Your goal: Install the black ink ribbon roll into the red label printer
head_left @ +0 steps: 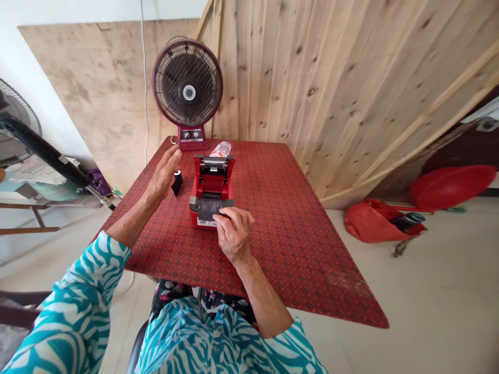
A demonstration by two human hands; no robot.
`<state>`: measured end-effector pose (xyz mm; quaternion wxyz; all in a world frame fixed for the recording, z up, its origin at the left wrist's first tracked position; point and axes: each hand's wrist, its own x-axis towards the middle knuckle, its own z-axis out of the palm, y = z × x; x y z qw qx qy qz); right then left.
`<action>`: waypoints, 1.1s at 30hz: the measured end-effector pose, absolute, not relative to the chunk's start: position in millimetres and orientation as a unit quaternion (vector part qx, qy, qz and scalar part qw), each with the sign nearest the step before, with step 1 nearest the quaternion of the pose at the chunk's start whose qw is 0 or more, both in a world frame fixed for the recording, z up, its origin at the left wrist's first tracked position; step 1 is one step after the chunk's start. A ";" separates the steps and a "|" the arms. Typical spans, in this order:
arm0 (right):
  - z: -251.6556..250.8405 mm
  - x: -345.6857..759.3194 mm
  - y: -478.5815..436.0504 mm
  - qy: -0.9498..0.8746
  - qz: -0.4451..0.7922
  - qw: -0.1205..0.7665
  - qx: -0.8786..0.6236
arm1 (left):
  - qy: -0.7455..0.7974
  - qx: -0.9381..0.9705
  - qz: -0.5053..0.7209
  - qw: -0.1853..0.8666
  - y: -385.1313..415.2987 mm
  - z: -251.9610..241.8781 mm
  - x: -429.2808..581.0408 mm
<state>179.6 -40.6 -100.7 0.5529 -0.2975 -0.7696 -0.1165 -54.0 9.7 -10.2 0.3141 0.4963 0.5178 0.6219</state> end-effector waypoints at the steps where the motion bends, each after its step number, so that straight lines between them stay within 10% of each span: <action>1: -100.9 179.5 -40.6 -0.771 -0.116 0.552 -0.296 | 0.519 0.502 0.615 0.316 12.3 -7.8 -51.1; 33: -107.0 179.5 -39.4 -0.783 -0.101 0.536 -0.300 | 0.560 0.475 0.474 0.486 -33.2 -55.3 -45.0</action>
